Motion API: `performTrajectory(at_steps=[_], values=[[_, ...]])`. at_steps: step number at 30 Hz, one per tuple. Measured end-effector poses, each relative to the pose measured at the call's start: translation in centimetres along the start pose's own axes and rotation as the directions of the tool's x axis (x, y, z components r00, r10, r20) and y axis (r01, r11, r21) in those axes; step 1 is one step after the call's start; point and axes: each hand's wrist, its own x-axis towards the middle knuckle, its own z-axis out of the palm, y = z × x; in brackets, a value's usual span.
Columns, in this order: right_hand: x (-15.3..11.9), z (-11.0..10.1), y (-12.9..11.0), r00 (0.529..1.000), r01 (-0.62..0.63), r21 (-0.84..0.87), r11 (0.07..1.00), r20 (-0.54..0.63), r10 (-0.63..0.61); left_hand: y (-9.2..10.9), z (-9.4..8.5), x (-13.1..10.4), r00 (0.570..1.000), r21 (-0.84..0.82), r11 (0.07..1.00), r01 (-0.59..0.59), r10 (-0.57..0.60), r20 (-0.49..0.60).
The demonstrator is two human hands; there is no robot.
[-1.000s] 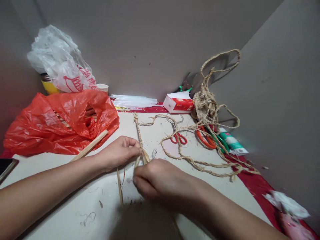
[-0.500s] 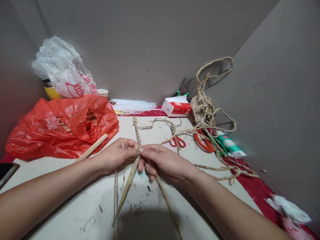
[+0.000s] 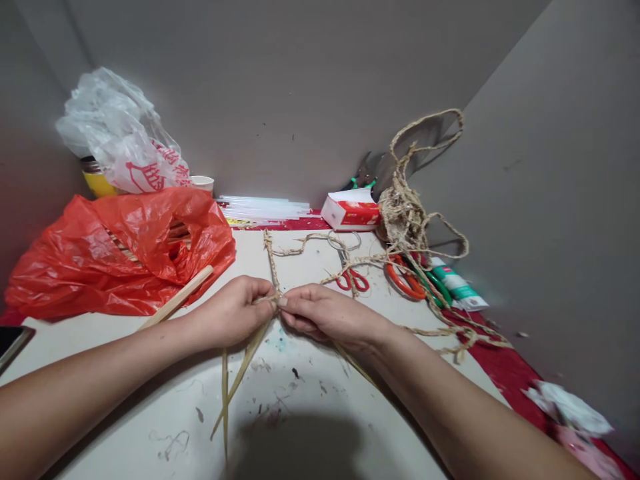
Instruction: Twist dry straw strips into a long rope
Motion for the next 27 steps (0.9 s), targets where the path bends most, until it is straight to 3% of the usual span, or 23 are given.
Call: performTrajectory(at_steps=[5,8,15,19,22,25,27], values=[[0.3,1.2,0.3,0.984,-0.008,0.06,0.998,-0.178,0.018,1.3,0.1,-0.8,1.0,0.167,0.986,0.009,-0.012,0.017],[0.3,1.8,0.3,0.966,0.02,0.065,0.998,-0.258,-0.003,2.0,0.6,-1.5,0.995,0.141,0.987,0.077,-0.086,0.06],[0.0,2.0,0.2,0.986,0.011,0.314,0.949,-0.161,0.042,0.5,2.8,-2.3,0.987,-0.118,0.982,0.147,-0.138,0.078],[-0.1,2.2,0.3,0.988,0.042,0.307,0.951,-0.152,0.005,0.0,3.7,-2.2,0.987,-0.166,0.973,0.159,-0.153,0.048],[-0.1,2.0,0.3,0.989,0.038,0.303,0.952,-0.147,0.007,0.9,2.9,-2.2,0.981,-0.119,0.976,0.182,-0.173,0.085],[-0.1,1.7,0.2,0.994,0.015,0.32,0.947,-0.106,0.02,2.0,1.1,-1.9,0.973,-0.002,0.982,0.19,-0.188,0.132],[-0.1,1.4,0.3,0.997,0.008,0.324,0.946,-0.078,0.018,2.3,-0.1,-1.6,0.99,0.115,0.984,0.136,-0.14,0.025]])
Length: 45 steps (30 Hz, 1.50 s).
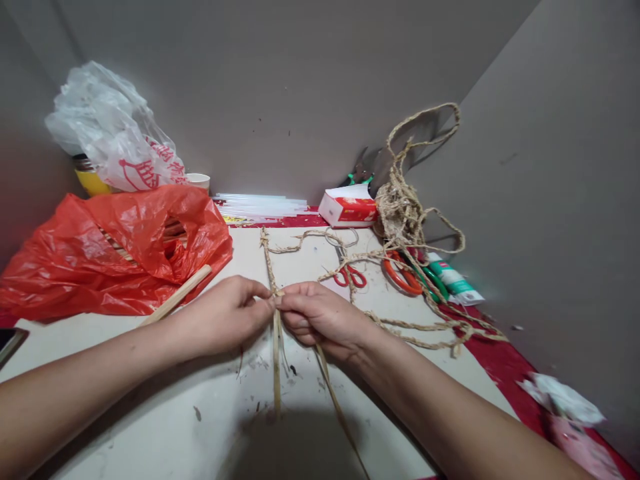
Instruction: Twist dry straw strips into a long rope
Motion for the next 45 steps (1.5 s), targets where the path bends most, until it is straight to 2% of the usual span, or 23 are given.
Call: performTrajectory(at_steps=[2,4,6,9,14,18,24,27,32,36,39,41,42,45], values=[[0.0,-0.2,0.0,1.0,0.0,0.003,1.0,0.024,0.0,-0.2,-0.5,0.5,0.984,0.081,0.995,-0.059,0.071,-0.162],[0.0,-0.3,-0.1,0.999,-0.003,0.002,1.0,0.045,0.003,-0.8,-0.4,1.1,0.968,0.04,0.993,-0.113,0.119,-0.22],[0.0,-0.4,-0.1,0.998,-0.007,-0.006,1.0,0.059,0.008,-1.5,0.2,1.7,0.98,-0.114,0.984,-0.138,0.119,-0.162],[0.0,-0.5,-0.3,0.997,-0.017,-0.033,0.999,0.073,0.019,-2.4,0.8,2.3,0.995,-0.288,0.952,-0.098,0.086,-0.055],[0.0,-0.6,-0.5,0.995,-0.033,-0.088,0.996,0.089,0.041,-2.3,0.4,2.3,0.994,-0.203,0.973,-0.111,0.109,-0.021],[-0.1,-0.6,-0.6,0.996,-0.026,-0.135,0.99,0.081,0.037,-1.8,-0.3,2.2,0.997,-0.11,0.991,-0.069,0.071,0.016],[-0.1,-0.8,-0.7,0.998,0.037,-0.305,0.952,0.063,-0.018,-1.4,-0.8,2.2,0.993,-0.189,0.98,-0.059,0.078,0.092],[-0.1,-0.9,-0.7,0.996,0.089,-0.477,0.874,0.041,-0.08,-1.5,-0.6,2.2,0.989,-0.274,0.962,0.001,0.04,0.143],[-0.4,-0.6,-0.6,0.985,0.094,-0.745,0.66,-0.026,-0.17,-1.9,0.0,2.4,0.982,-0.43,0.895,0.122,-0.046,0.183],[-0.9,-0.7,-1.0,0.973,0.114,-0.849,0.517,-0.009,-0.23,-2.1,0.2,2.4,0.992,-0.432,0.898,0.081,-0.032,0.119],[-1.4,-1.0,-1.6,0.97,0.124,-0.878,0.462,0.009,-0.242,-2.4,0.4,2.4,0.996,-0.371,0.927,0.056,-0.028,0.082],[-1.7,-1.0,-2.0,0.974,0.125,-0.867,0.482,0.015,-0.225,-2.6,0.5,2.5,0.998,-0.337,0.94,0.05,-0.03,0.063],[-1.8,-0.8,-2.1,0.979,0.12,-0.846,0.52,0.014,-0.203,-2.6,0.6,2.5,0.998,-0.33,0.943,0.043,-0.028,0.05],[-2.0,0.1,-2.1,0.998,0.049,-0.697,0.716,0.009,-0.06,-2.6,0.8,2.4,1.0,-0.353,0.936,0.013,-0.011,0.007]])
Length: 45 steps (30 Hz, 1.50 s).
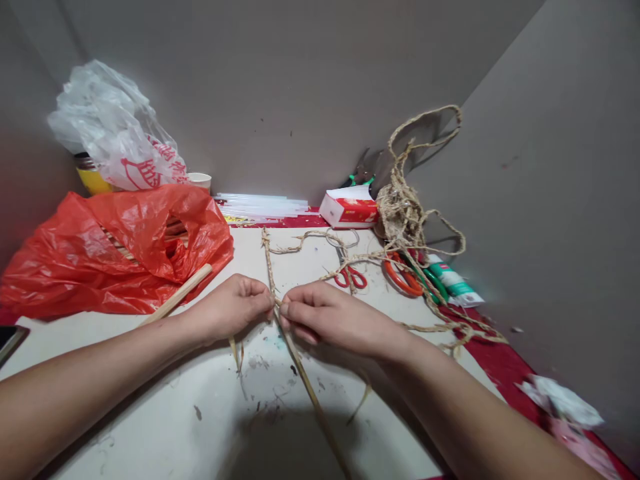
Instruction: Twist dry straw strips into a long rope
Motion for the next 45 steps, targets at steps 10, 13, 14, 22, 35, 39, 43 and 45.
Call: performTrajectory(at_steps=[10,13,14,22,35,39,43,45], values=[[-1.2,3.4,-0.5,0.993,-0.021,-0.434,0.901,-0.114,-0.032,0.7,0.6,-0.7,0.999,-0.21,0.977,0.047,-0.043,0.022],[-2.5,3.7,-1.5,0.993,0.107,-0.678,0.728,0.042,-0.107,0.6,0.6,-0.8,0.999,-0.178,0.983,0.035,-0.032,0.018],[-3.0,3.7,-2.0,0.986,0.164,-0.691,0.704,0.14,-0.093,0.6,0.6,-0.8,0.999,-0.178,0.983,0.034,-0.031,0.02],[-1.6,-0.5,-1.5,0.912,0.134,-0.184,0.974,-0.362,-0.194,0.6,0.0,-0.6,0.993,-0.3,0.953,0.044,-0.007,0.122],[1.4,-0.3,1.8,0.995,0.082,0.225,0.971,0.03,-0.091,0.7,-0.2,-0.5,0.985,-0.059,0.998,-0.009,0.019,0.171],[1.8,-0.1,1.7,0.999,0.021,0.315,0.949,0.017,-0.028,0.7,-0.4,-0.7,0.99,0.215,0.972,-0.098,0.074,0.117],[2.1,0.6,2.0,0.997,-0.001,0.304,0.953,-0.078,0.026,1.6,-0.7,-1.3,0.99,0.485,0.864,-0.137,0.106,0.091],[2.2,1.0,2.2,0.992,-0.009,0.282,0.959,-0.121,0.045,2.3,-0.6,-1.8,0.989,0.572,0.806,-0.149,0.126,0.079]])
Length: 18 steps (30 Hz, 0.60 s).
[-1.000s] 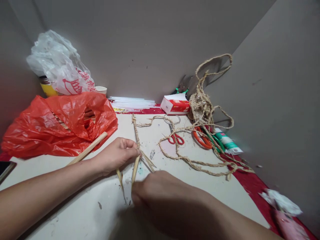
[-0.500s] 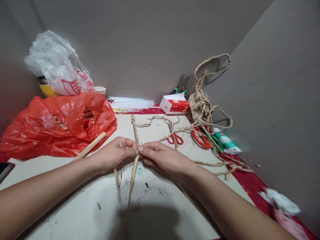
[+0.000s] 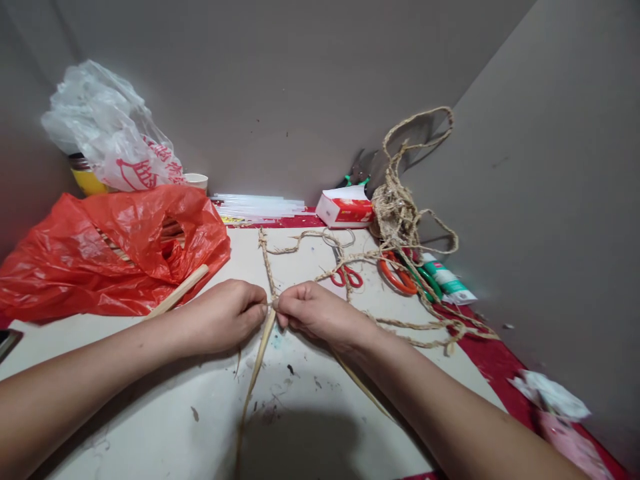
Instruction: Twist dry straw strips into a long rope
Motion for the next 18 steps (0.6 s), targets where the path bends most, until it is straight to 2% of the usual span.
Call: performTrajectory(at_steps=[4,9,12,15,18], values=[[-0.2,0.5,0.1,0.999,-0.02,0.055,0.998,-0.029,0.022,1.4,0.3,-1.0,0.998,0.103,0.995,0.007,-0.001,-0.061],[-0.6,0.8,-0.4,0.992,-0.114,0.286,0.951,0.078,0.095,1.3,2.8,-1.9,1.0,0.388,0.922,0.001,0.005,-0.016],[-0.6,0.9,-0.5,0.988,-0.137,0.352,0.926,0.12,0.101,1.0,4.2,-2.3,0.999,0.502,0.864,-0.029,0.036,-0.004],[-0.6,0.6,-0.5,0.982,-0.156,0.347,0.925,0.154,0.107,1.5,4.3,-3.1,0.997,0.486,0.871,-0.071,0.053,0.051],[-0.5,0.0,-0.5,0.98,-0.148,0.365,0.919,0.182,0.086,2.5,2.7,-3.7,0.983,0.324,0.935,-0.147,0.101,0.154]])
